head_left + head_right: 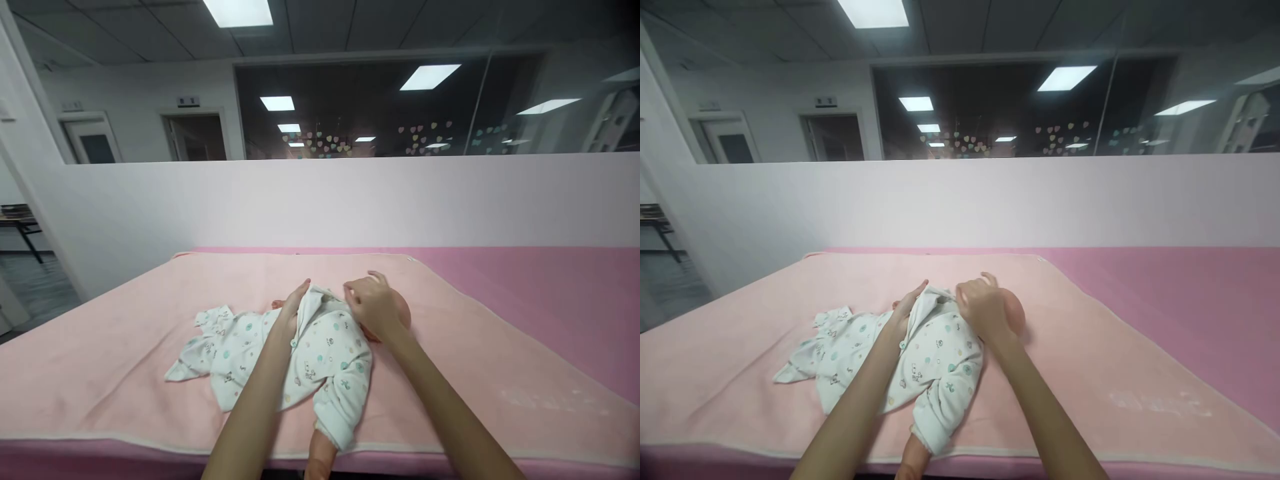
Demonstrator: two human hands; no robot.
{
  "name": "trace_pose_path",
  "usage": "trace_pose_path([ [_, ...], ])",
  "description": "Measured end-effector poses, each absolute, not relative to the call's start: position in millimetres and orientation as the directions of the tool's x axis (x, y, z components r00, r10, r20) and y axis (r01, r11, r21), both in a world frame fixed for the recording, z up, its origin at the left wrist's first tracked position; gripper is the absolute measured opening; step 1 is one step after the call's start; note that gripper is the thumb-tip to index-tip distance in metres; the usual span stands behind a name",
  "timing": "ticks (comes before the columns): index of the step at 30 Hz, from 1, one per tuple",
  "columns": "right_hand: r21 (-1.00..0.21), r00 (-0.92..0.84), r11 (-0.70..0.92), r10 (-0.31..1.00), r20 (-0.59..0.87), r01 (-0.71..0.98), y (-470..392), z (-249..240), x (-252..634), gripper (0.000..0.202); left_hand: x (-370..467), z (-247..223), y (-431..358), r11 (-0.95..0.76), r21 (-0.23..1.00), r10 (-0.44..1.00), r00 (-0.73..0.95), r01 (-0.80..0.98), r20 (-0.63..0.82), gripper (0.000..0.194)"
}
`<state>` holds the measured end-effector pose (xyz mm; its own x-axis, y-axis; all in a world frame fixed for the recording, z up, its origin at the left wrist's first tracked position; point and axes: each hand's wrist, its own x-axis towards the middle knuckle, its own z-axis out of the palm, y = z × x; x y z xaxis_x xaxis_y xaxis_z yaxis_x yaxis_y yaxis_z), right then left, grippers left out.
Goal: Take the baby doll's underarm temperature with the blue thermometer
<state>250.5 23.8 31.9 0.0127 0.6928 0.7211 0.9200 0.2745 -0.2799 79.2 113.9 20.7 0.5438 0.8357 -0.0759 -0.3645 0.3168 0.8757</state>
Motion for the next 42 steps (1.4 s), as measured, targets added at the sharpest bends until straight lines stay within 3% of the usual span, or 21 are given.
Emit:
trace_pose_path([
  [3, -0.227, -0.068, 0.228, 0.832, 0.551, 0.947, 43, 36, 205, 0.02, 79, 18, 114, 0.279, 0.887, 0.866, 0.495, -0.369, -0.067, 0.03],
  [7, -0.287, -0.003, 0.179, 0.852, 0.523, 0.941, 57, 38, 191, 0.026, 78, 19, 116, 0.229, 0.907, 0.887, 0.459, -0.354, -0.045, 0.028],
  [10, -0.36, 0.086, 0.152, 0.819, 0.567, 0.921, 34, 49, 216, 0.027, 82, 19, 113, 0.167, 0.927, 0.906, 0.424, -0.335, -0.01, 0.029],
  [13, -0.534, 0.349, 0.098, 0.656, 0.669, 0.84, -17, 62, 247, 0.023, 93, 15, 102, 0.073, 0.944, 0.921, 0.384, -0.321, 0.059, 0.025],
  [15, -0.722, 0.567, 0.236, 0.482, 0.668, 0.65, -49, 67, 257, 0.019, 100, 13, 92, -0.039, 0.975, 0.88, 0.455, -0.22, 0.138, 0.025],
  [19, -0.784, 0.596, 0.432, 0.51, 0.62, 0.446, -78, 77, 248, 0.024, 103, 15, 77, -0.452, 0.887, 0.628, 0.738, 0.087, 0.247, 0.019],
  [21, -0.786, 0.595, 0.455, 0.517, 0.616, 0.419, -78, 84, 240, 0.023, 100, 19, 75, -0.516, 0.848, 0.592, 0.765, 0.12, 0.252, 0.021],
  [26, -0.786, 0.562, 0.46, 0.551, 0.617, 0.413, -74, 94, 233, 0.024, 99, 20, 75, -0.468, 0.879, 0.61, 0.753, 0.091, 0.247, 0.023],
  [29, -0.821, 0.517, 0.422, 0.639, 0.57, 0.384, -75, 78, 237, 0.027, 102, 18, 78, -0.357, 0.934, 0.695, 0.671, 0.007, 0.26, 0.024],
  [33, -0.882, 0.502, 0.239, 0.748, 0.434, 0.406, -88, 15, 263, 0.03, 104, 15, 89, -0.205, 0.972, 0.87, 0.432, -0.117, 0.236, 0.03],
  [36, -0.886, 0.6, 0.058, 0.715, 0.359, 0.46, -107, -44, 300, 0.032, 103, 13, 96, -0.153, 0.98, 0.914, 0.358, -0.126, 0.189, 0.036],
  [39, -0.826, 0.647, -0.084, 0.667, 0.369, 0.558, -124, -83, 334, 0.034, 103, 13, 97, -0.145, 0.98, 0.914, 0.363, -0.134, 0.184, 0.038],
  [42, -0.641, 0.571, -0.158, 0.642, 0.511, 0.751, -127, -88, 345, 0.033, 103, 16, 94, -0.133, 0.982, 0.917, 0.359, -0.137, 0.174, 0.042],
])
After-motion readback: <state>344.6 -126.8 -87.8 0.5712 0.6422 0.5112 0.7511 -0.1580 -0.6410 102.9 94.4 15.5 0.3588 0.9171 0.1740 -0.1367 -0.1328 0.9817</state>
